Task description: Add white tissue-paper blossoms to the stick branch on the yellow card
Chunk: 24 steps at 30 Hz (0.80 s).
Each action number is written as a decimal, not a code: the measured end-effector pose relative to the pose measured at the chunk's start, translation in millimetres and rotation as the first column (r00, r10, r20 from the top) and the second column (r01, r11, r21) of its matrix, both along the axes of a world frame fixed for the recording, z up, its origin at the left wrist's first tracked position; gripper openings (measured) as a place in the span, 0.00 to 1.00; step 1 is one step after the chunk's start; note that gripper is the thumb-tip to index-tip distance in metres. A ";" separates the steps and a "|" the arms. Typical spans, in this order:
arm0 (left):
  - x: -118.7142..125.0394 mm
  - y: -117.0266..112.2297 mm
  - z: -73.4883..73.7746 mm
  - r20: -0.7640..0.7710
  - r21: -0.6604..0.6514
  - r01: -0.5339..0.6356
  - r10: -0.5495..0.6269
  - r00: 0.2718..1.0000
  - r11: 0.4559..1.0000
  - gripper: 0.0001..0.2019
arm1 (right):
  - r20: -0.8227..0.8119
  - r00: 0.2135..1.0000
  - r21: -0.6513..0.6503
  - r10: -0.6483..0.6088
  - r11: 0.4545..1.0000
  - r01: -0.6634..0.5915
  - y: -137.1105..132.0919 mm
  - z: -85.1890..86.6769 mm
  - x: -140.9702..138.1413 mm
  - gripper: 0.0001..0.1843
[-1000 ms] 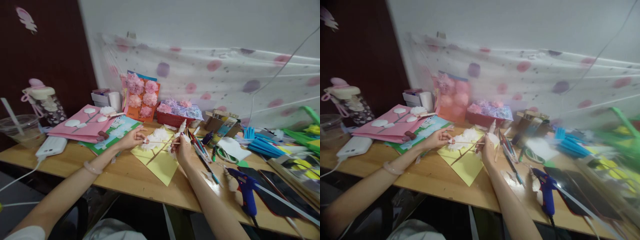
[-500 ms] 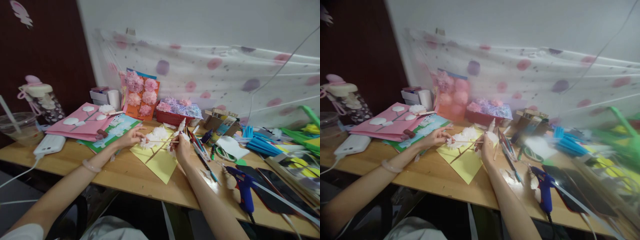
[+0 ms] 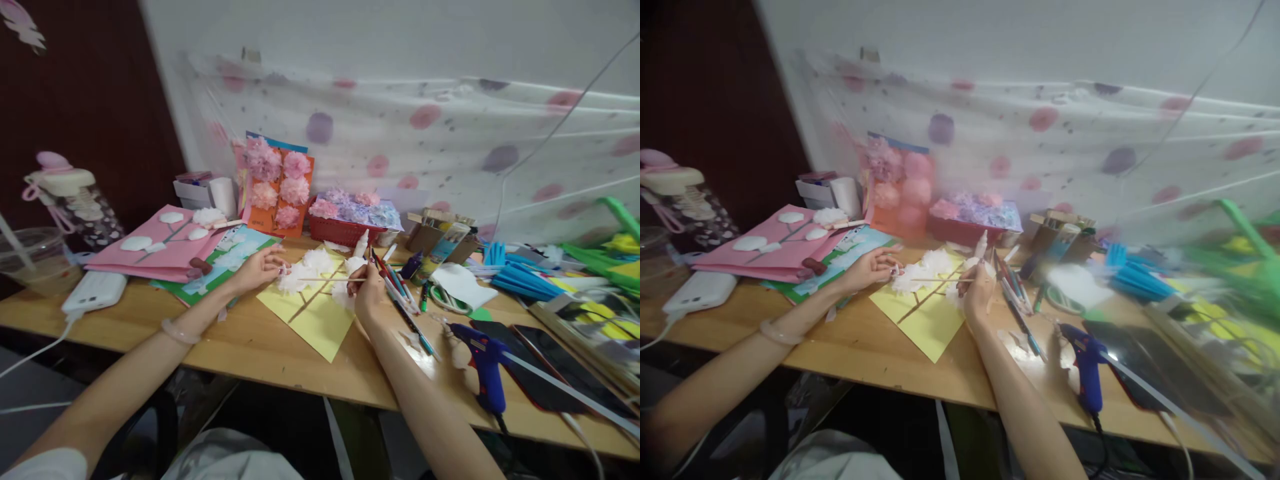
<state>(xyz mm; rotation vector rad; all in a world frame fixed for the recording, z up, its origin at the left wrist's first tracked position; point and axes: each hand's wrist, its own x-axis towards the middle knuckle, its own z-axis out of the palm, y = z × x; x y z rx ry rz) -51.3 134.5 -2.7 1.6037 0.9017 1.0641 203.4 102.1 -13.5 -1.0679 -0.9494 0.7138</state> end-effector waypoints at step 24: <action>35.5 -12.1 1.3 -0.352 0.223 -0.130 0.204 0.914 0.966 0.33 | 0.043 0.993 0.017 -0.114 0.993 0.113 -6.6 6.7 -9.7 0.30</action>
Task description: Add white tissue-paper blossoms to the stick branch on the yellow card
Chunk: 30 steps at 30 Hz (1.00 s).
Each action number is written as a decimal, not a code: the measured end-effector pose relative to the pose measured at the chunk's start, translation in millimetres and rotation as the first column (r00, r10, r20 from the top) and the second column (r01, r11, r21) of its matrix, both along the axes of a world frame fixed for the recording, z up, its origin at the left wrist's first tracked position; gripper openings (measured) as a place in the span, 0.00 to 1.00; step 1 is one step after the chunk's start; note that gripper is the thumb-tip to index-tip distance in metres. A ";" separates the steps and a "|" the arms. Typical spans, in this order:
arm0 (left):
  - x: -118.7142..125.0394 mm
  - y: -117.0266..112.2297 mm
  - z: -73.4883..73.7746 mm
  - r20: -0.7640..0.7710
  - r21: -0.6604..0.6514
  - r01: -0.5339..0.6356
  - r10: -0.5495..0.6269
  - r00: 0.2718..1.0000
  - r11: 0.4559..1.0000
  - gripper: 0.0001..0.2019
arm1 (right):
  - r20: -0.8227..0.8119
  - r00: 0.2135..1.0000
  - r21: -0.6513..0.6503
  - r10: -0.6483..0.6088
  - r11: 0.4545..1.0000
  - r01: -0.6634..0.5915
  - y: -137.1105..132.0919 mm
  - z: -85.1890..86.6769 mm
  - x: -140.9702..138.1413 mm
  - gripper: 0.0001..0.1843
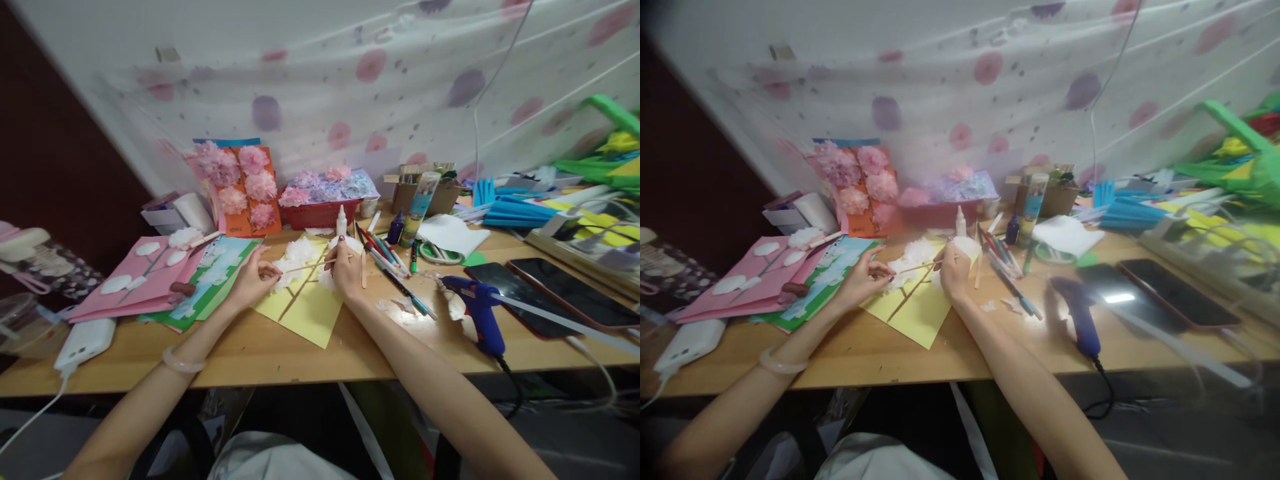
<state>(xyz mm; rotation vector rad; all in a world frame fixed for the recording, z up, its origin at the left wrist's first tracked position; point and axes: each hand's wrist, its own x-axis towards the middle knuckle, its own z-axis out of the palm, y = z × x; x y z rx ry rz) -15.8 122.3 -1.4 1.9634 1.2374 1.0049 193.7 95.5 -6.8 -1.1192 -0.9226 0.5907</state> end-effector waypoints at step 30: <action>-1.4 4.4 -1.9 -0.159 0.174 0.040 -0.012 0.987 0.984 0.28 | 0.151 0.988 0.101 0.038 0.993 -0.054 -7.2 -2.5 -8.1 0.31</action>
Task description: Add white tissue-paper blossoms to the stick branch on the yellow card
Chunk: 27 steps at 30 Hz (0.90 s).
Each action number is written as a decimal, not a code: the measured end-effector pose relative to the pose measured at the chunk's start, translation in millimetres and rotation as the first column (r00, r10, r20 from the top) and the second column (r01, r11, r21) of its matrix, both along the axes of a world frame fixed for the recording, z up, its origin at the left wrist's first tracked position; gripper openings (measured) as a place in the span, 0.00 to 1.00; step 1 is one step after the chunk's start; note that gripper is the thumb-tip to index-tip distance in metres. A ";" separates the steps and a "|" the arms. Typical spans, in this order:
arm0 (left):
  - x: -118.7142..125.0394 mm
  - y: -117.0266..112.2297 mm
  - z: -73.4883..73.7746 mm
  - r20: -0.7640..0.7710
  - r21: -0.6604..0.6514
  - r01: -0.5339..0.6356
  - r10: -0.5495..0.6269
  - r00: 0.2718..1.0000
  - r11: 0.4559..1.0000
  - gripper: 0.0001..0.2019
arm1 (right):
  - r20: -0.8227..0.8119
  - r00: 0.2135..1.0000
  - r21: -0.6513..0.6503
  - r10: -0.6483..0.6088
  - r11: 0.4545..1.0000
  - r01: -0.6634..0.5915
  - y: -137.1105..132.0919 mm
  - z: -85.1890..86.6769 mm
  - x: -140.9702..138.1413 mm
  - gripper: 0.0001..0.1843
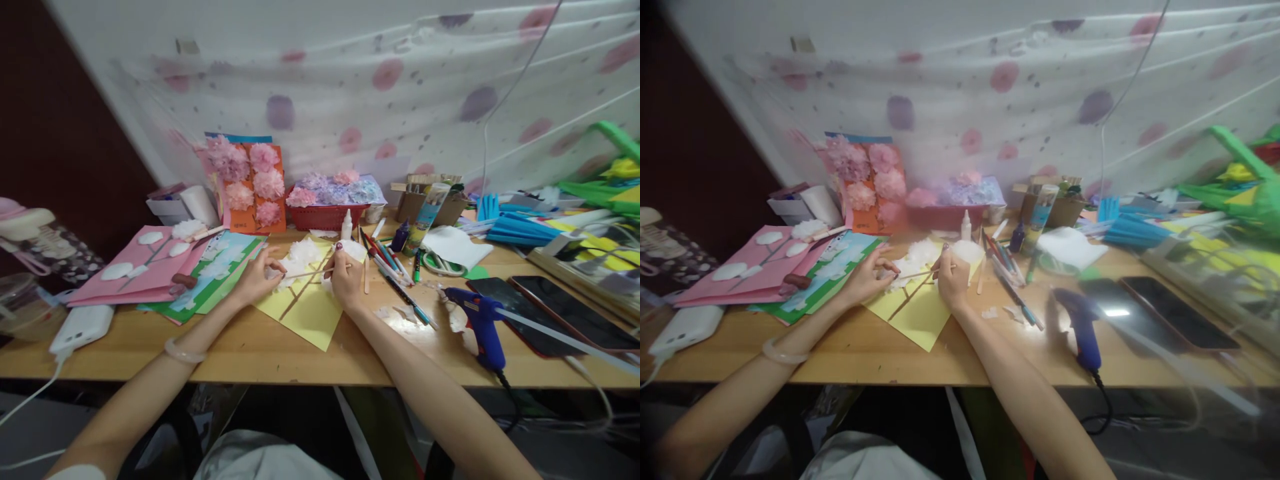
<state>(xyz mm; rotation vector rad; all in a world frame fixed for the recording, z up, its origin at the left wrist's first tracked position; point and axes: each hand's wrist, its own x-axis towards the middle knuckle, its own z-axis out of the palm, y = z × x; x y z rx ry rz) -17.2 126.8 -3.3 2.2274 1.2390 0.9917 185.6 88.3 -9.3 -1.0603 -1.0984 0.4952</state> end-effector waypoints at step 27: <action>-64.9 24.9 1.8 -0.211 -0.044 -0.104 0.093 0.973 0.994 0.21 | -0.073 0.997 -0.061 -0.003 0.998 -0.001 2.8 1.1 14.2 0.28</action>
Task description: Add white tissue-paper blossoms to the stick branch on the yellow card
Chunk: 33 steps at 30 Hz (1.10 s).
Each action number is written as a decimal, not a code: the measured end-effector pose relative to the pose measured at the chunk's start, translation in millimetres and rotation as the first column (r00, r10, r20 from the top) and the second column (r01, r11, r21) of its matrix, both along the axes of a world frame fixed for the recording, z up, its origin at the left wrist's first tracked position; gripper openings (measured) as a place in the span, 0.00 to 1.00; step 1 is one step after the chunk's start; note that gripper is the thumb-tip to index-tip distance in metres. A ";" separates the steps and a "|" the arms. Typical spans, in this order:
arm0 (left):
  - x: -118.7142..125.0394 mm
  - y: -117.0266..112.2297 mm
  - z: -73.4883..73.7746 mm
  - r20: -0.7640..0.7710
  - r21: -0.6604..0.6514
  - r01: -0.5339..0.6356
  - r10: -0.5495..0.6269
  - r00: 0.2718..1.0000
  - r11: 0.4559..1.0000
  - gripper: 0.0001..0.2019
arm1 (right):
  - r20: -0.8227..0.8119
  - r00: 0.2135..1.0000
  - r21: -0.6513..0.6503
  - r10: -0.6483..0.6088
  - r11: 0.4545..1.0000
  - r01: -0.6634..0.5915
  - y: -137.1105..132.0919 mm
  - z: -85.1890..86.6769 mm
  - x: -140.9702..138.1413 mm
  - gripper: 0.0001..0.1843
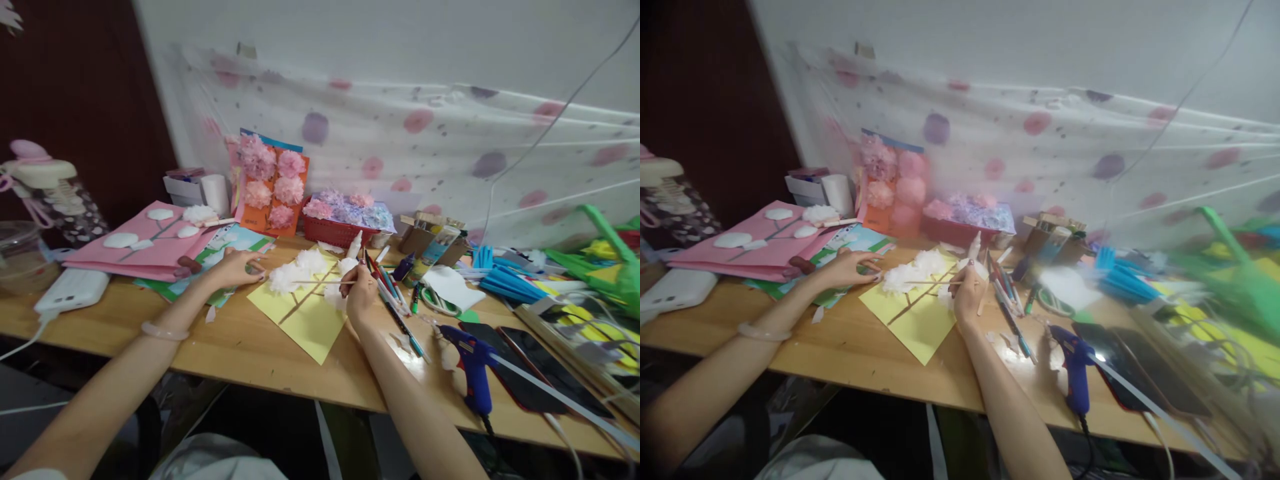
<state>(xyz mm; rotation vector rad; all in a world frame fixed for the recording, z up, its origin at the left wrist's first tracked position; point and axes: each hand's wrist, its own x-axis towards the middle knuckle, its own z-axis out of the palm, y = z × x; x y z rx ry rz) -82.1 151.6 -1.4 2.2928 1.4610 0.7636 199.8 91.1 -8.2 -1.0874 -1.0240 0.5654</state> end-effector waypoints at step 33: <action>35.0 -20.9 8.3 0.755 -0.204 0.276 -0.029 0.655 0.939 0.33 | -0.132 0.964 -0.090 0.233 0.965 -0.246 3.1 1.8 -5.7 0.23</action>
